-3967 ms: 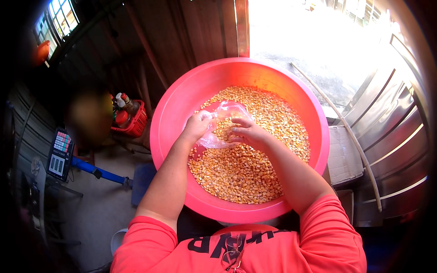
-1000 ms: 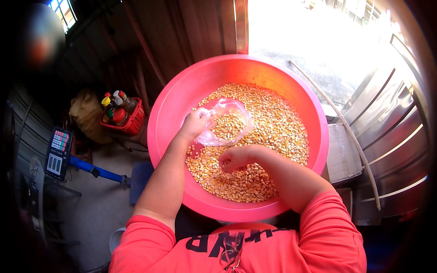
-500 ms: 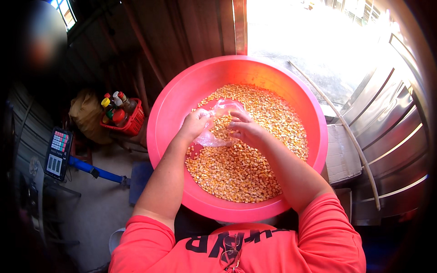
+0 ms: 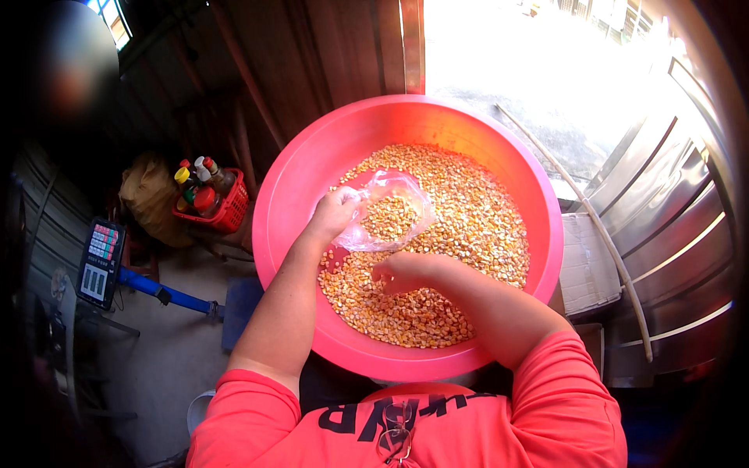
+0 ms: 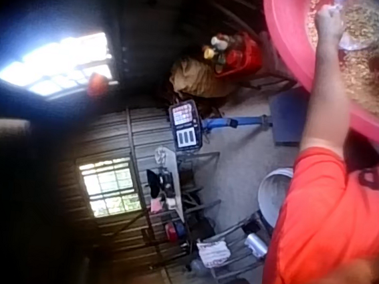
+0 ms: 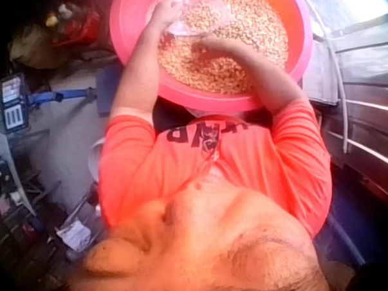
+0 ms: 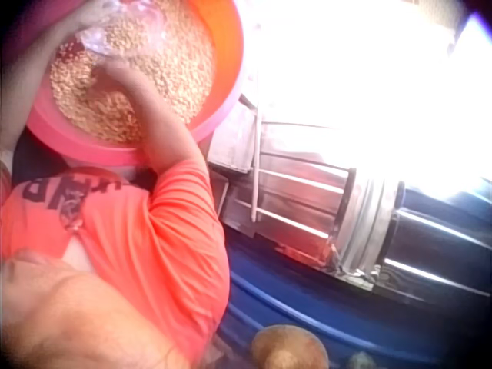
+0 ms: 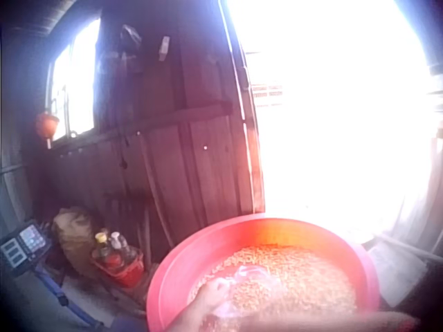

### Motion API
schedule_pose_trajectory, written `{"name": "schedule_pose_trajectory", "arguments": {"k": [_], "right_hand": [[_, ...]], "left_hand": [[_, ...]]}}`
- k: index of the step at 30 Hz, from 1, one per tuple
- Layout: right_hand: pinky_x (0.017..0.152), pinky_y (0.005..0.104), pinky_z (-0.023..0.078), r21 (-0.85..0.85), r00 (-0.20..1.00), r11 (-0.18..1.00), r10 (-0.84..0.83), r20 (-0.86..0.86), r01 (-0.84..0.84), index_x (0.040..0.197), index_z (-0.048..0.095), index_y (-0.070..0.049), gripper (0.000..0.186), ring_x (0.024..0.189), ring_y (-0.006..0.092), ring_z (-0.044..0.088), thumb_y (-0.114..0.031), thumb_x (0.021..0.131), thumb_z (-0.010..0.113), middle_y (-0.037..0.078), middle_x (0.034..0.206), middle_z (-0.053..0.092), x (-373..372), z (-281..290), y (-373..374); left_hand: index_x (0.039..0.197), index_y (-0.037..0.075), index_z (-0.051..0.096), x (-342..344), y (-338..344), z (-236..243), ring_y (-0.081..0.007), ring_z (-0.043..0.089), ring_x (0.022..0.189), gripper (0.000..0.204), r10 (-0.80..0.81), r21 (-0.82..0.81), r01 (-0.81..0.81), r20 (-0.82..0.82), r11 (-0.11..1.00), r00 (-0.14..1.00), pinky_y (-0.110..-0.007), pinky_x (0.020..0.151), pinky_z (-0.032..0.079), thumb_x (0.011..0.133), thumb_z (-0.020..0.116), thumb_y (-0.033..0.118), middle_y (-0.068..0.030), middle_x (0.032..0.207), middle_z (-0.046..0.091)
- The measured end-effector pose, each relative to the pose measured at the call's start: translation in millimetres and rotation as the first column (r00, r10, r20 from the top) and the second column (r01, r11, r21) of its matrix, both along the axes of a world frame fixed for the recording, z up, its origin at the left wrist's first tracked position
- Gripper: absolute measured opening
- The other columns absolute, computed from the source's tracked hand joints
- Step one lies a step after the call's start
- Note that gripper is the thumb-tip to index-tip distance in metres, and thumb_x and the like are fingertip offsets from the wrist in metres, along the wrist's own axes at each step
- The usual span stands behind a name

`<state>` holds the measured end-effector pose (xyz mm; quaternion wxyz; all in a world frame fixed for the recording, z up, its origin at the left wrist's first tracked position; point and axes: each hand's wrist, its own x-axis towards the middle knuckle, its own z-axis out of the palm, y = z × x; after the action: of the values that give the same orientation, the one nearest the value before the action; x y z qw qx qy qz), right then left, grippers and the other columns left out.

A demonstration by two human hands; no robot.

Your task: The person scoops handfuls of corn kernels from a large basin into a small plastic bag and then places the filled bag into a cardboard box.

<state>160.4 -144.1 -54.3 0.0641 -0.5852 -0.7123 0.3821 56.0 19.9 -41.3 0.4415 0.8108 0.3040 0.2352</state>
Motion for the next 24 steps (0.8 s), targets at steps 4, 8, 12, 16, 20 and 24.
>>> {"name": "schedule_pose_trajectory", "arguments": {"k": [4,8,12,16,20,24], "right_hand": [[0.075,0.0385,0.047,-0.129,0.960,0.967,0.237,0.150,-0.218,0.108,0.056,-0.010,0.039,0.085,0.0277,0.060,-0.024,0.073,0.063,0.015,0.093,0.062,-15,-12,-1],[0.064,0.0385,0.050,-0.254,0.947,0.920,0.318,0.041,-0.298,0.107,0.055,-0.009,0.039,0.075,0.0256,0.062,-0.021,0.071,0.063,0.014,0.088,0.062,-21,-30,-4],[0.055,0.0359,0.051,-0.420,0.933,0.850,0.358,0.019,-0.317,0.102,0.054,-0.007,0.035,0.068,0.0238,0.061,-0.020,0.071,0.063,0.013,0.084,0.061,-29,-30,-2],[0.052,0.0339,0.050,-0.418,0.936,0.845,0.349,-0.045,-0.335,0.100,0.054,-0.006,0.034,0.064,0.0222,0.059,-0.020,0.071,0.064,0.011,0.079,0.060,-27,-37,-2],[0.047,0.0297,0.046,-0.313,0.976,0.925,0.185,-0.118,-0.213,0.099,0.053,-0.006,0.029,0.056,0.0170,0.055,-0.017,0.073,0.062,0.008,0.071,0.057,-13,-19,-1],[0.043,0.0253,0.040,-0.423,0.826,0.900,-0.314,-0.469,0.102,0.096,0.053,-0.008,0.020,0.051,0.0114,0.049,-0.014,0.079,0.061,0.004,0.066,0.054,16,9,3]], "left_hand": [[0.087,0.000,0.061,3,-1,3,-0.0135,0.057,0.070,0.017,-0.012,-0.009,0.011,-0.042,1.000,0.999,-0.029,0.065,0.045,0.081,0.055,0.016,-0.0092,0.076,0.063],[0.086,0.000,0.061,3,-2,4,-0.0145,0.058,0.070,0.017,-0.007,0.009,0.008,-0.044,1.000,0.999,-0.030,0.065,0.045,0.081,0.056,0.016,-0.0097,0.077,0.063],[0.086,0.000,0.061,2,0,2,-0.0144,0.058,0.070,0.017,-0.012,-0.007,0.012,-0.033,1.000,0.999,-0.030,0.065,0.045,0.081,0.056,0.015,-0.0095,0.076,0.064],[0.086,0.000,0.061,3,0,0,-0.0140,0.058,0.070,0.016,-0.022,-0.003,0.022,-0.025,1.000,0.999,-0.029,0.065,0.045,0.081,0.056,0.015,-0.0093,0.076,0.064],[0.086,0.001,0.061,5,7,-10,-0.0119,0.057,0.070,0.017,-0.020,-0.021,0.020,-0.001,1.000,1.000,-0.028,0.065,0.045,0.081,0.056,0.016,-0.0086,0.075,0.063],[0.085,0.001,0.061,5,7,-11,-0.0099,0.055,0.070,0.017,-0.009,0.003,0.009,0.005,1.000,1.000,-0.028,0.065,0.044,0.080,0.057,0.017,-0.0075,0.074,0.063]]}}
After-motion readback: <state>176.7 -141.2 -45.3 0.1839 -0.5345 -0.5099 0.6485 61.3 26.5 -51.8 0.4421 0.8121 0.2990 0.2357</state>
